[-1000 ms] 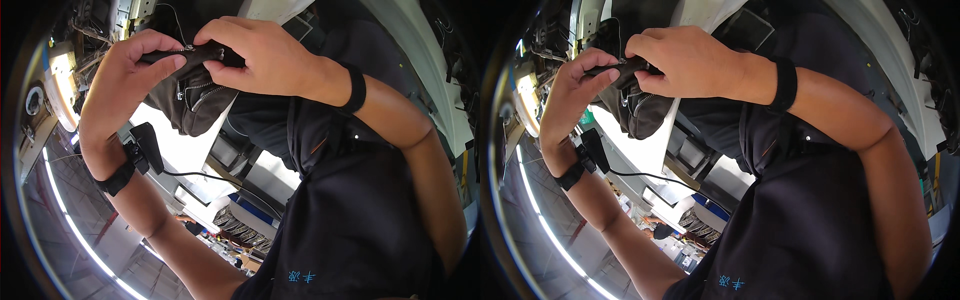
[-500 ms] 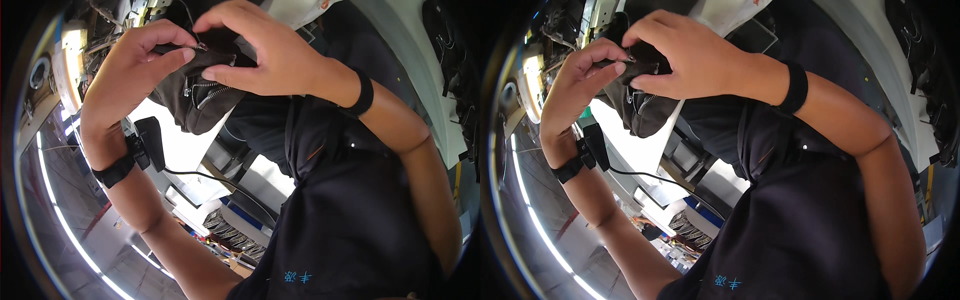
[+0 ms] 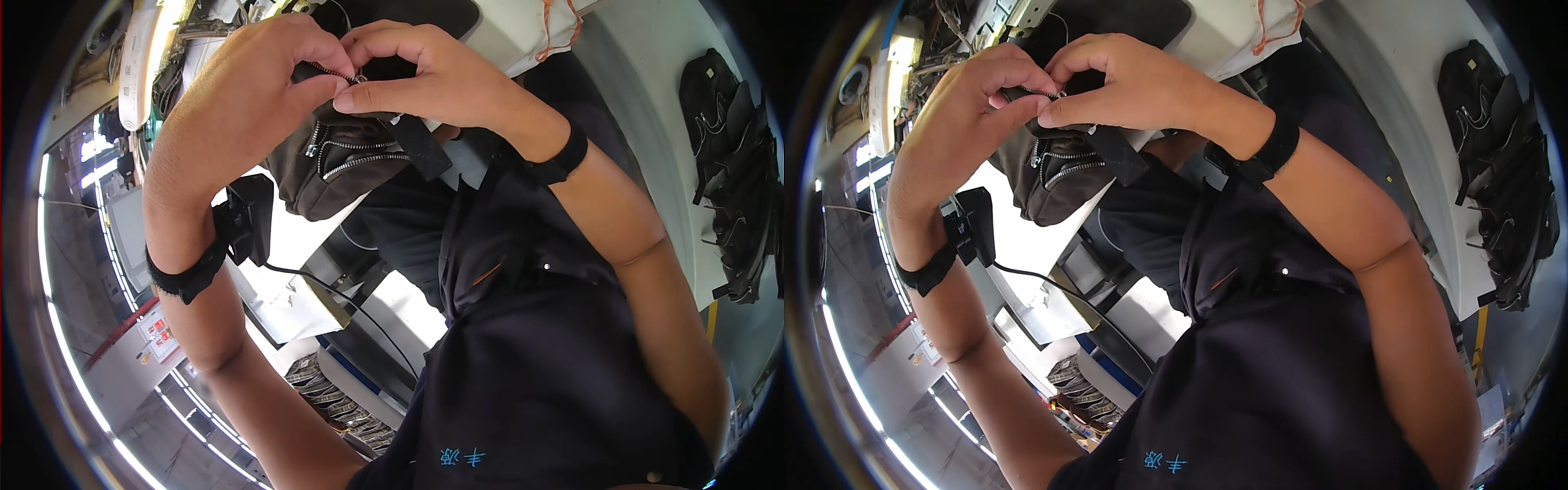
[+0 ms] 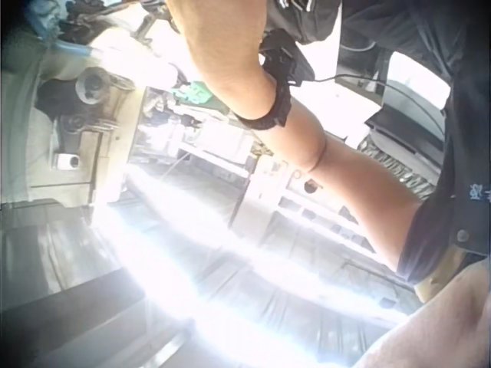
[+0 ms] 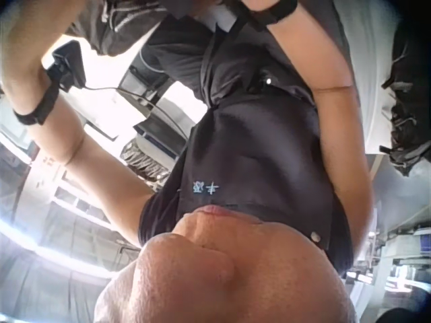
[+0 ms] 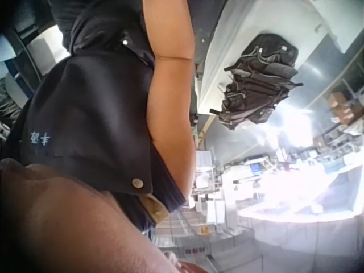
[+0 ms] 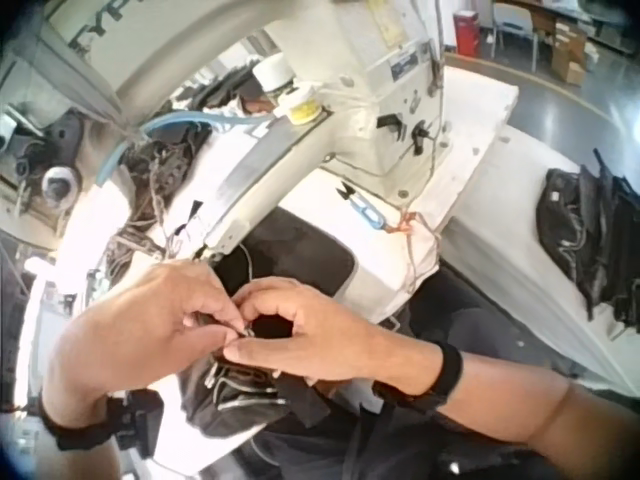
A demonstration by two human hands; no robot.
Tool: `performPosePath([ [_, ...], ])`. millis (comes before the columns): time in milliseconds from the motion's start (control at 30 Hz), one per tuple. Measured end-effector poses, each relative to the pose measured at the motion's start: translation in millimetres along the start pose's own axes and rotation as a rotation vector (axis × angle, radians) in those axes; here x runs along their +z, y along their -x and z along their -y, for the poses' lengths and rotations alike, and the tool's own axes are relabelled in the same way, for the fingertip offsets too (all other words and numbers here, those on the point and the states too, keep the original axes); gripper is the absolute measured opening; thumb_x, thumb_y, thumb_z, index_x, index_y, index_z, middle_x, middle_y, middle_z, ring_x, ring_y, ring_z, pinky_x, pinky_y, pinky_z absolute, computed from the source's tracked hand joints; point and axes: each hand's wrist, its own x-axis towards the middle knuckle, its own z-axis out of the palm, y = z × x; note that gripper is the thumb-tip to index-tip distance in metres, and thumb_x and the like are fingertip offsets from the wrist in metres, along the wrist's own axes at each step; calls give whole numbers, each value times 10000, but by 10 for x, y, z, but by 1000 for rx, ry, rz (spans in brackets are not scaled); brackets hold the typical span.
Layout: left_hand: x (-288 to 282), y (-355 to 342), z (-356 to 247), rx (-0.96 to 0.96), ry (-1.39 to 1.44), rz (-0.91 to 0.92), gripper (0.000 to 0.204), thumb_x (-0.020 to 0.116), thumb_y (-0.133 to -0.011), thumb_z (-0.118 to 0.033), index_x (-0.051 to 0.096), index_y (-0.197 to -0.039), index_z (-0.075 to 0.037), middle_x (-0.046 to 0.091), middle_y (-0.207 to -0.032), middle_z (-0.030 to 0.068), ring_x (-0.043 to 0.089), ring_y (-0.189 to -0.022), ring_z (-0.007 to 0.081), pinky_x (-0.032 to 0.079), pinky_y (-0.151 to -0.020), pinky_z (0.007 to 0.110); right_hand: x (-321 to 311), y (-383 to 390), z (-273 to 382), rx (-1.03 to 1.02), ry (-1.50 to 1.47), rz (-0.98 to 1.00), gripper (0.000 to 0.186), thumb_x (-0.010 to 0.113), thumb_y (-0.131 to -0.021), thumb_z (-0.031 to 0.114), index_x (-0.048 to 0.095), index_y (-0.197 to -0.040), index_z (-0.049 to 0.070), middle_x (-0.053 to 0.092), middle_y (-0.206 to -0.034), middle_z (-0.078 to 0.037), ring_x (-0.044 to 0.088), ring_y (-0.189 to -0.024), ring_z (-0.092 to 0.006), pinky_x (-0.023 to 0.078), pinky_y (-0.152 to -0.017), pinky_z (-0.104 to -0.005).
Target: Sewing and inspecting a bag using a sewing machine in a workshop.
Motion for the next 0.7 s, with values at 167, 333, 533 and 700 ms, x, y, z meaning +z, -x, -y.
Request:
performPosePath([
  [167,-7,1,-165,-246,56,13,165,720,-868,-56,690,-1024,-14,699,-955,61,662,-858,184,487,-730,304,-2,9,13,30,80,23,261,813,-897,234,723,-999,12,651,-1168,-25,604,-1089,-157,474,-923,-300],
  [333,28,34,-133,-144,34,-43,194,733,-855,-71,683,-1033,-13,710,-958,50,662,-861,187,493,-762,303,43,64,-3,5,93,-24,227,815,-886,189,728,-991,7,657,-1216,-67,608,-1182,-211,465,-995,-333],
  [533,686,490,-296,-162,-114,-782,405,795,-809,-26,674,-1195,-4,673,-1191,141,639,-1136,298,494,-977,383,186,31,52,-293,204,-186,195,809,-849,206,675,-894,72,639,-1129,-53,540,-1214,-283,393,-1071,-422],
  [700,1456,671,-470,-375,50,-939,685,798,-771,-52,538,-1402,-11,579,-1353,189,558,-1267,360,445,-1081,425,233,33,211,-157,24,-109,145,796,-870,116,686,-887,23,641,-1127,-65,507,-1319,-293,400,-1086,-426],
])
